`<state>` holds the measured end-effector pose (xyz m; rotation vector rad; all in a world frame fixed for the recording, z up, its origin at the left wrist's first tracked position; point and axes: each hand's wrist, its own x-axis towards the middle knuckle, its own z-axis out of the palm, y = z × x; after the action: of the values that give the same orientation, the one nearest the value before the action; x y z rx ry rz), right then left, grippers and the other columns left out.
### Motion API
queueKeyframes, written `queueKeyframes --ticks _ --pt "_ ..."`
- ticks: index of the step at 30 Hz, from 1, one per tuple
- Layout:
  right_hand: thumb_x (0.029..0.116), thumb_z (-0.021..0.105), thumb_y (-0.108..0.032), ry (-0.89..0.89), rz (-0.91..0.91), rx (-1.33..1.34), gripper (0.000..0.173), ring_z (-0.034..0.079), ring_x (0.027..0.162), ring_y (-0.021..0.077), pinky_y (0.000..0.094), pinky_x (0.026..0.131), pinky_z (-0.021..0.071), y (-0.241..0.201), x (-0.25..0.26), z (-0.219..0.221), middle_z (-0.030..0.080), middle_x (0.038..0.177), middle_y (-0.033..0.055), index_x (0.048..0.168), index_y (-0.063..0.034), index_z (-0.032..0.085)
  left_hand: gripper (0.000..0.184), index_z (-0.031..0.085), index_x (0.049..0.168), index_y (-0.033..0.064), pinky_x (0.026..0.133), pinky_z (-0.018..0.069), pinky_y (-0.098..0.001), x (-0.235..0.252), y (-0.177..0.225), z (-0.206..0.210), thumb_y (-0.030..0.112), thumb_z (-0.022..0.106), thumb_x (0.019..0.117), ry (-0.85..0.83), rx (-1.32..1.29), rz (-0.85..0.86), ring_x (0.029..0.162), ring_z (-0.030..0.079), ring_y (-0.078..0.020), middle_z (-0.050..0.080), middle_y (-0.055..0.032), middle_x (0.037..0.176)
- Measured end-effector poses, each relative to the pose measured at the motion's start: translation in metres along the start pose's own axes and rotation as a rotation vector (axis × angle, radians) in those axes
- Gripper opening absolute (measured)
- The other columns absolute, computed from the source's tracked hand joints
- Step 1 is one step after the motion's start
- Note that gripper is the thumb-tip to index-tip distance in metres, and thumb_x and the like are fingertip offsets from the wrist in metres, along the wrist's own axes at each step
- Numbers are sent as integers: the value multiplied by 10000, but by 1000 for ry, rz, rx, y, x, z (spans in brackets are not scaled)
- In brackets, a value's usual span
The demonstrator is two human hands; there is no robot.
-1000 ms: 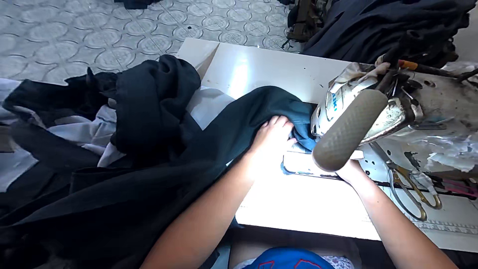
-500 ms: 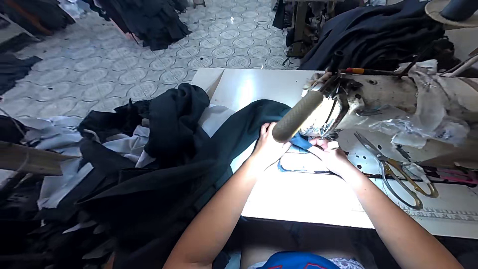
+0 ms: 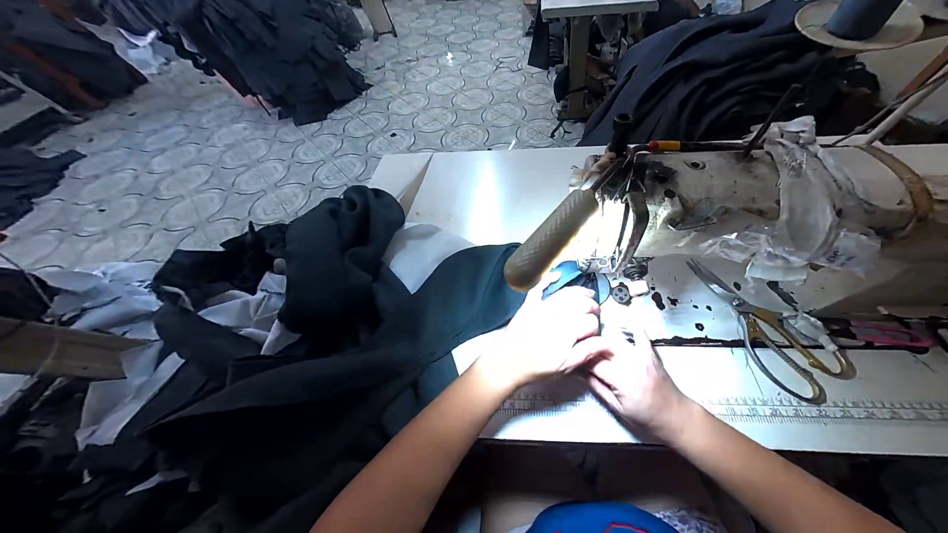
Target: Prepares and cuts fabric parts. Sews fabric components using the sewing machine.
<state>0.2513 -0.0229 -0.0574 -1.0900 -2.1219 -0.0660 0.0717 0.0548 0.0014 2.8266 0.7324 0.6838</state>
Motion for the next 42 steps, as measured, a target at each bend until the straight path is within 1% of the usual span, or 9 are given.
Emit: queueKeyframes --ticks 4,6,11,15,18,24,38,41,42 --pt "963 583 -296 -81 201 -92 273 735 976 238 534 941 511 -16 -19 -3 769 971 65 885 -114 771 437 606 1359 84 1032 373 -573 20 -5 -4 388 515 1059 -490 146 -478 1136 634 -367 679 -199 1174" --pt "942 596 -298 -66 236 -146 252 735 981 217 488 930 528 -19 -24 -2 772 963 42 874 -132 773 232 716 1155 76 893 466 -543 6 -2 9 150 573 988 -266 193 -257 1021 675 -342 701 -161 1051" --pt "936 610 -300 -16 229 -129 232 702 860 180 406 840 513 -22 -25 0 735 857 20 827 -140 740 201 693 852 49 1083 434 -567 -22 1 11 -17 539 962 -216 -14 66 949 714 -305 697 -127 882" --pt "949 599 -326 -33 221 -113 264 705 869 181 404 855 514 -22 -24 2 740 865 29 839 -137 747 198 723 955 81 1039 473 -547 -30 -2 12 -11 549 934 -168 6 26 979 724 -292 717 -116 930" --pt "966 584 -319 -72 223 -128 266 710 910 163 389 895 501 -24 -28 -4 754 904 24 868 -144 758 266 762 1087 137 1041 423 -669 -36 4 10 127 535 949 -235 -133 0 1253 629 -355 731 -80 1192" --pt "946 569 -285 -142 185 -131 257 726 934 184 439 940 510 -17 -16 -8 754 886 28 847 -142 759 363 778 1055 158 915 493 -633 -35 -1 9 325 462 992 -266 -213 -71 1348 559 -368 718 -75 1269" --pt "946 646 -195 -458 331 -3 218 706 1006 340 554 975 485 40 54 -18 751 1001 159 981 -21 773 347 725 1244 175 1113 386 -573 15 -37 9 291 547 969 -467 -164 -303 1480 401 -327 571 -96 1485" --pt "957 664 -194 -466 390 45 213 676 1067 341 537 998 467 49 59 -14 742 1045 169 1014 -20 773 357 705 1262 214 1112 313 -686 24 -47 12 59 621 952 -411 -11 -396 1559 202 -376 348 -91 1646" --pt "948 665 -188 -453 379 51 201 682 1070 335 536 990 477 48 58 -12 747 1048 159 1009 -34 780 363 717 1238 208 1140 312 -661 26 -53 12 9 598 958 -402 10 -418 1530 271 -376 393 -79 1618"
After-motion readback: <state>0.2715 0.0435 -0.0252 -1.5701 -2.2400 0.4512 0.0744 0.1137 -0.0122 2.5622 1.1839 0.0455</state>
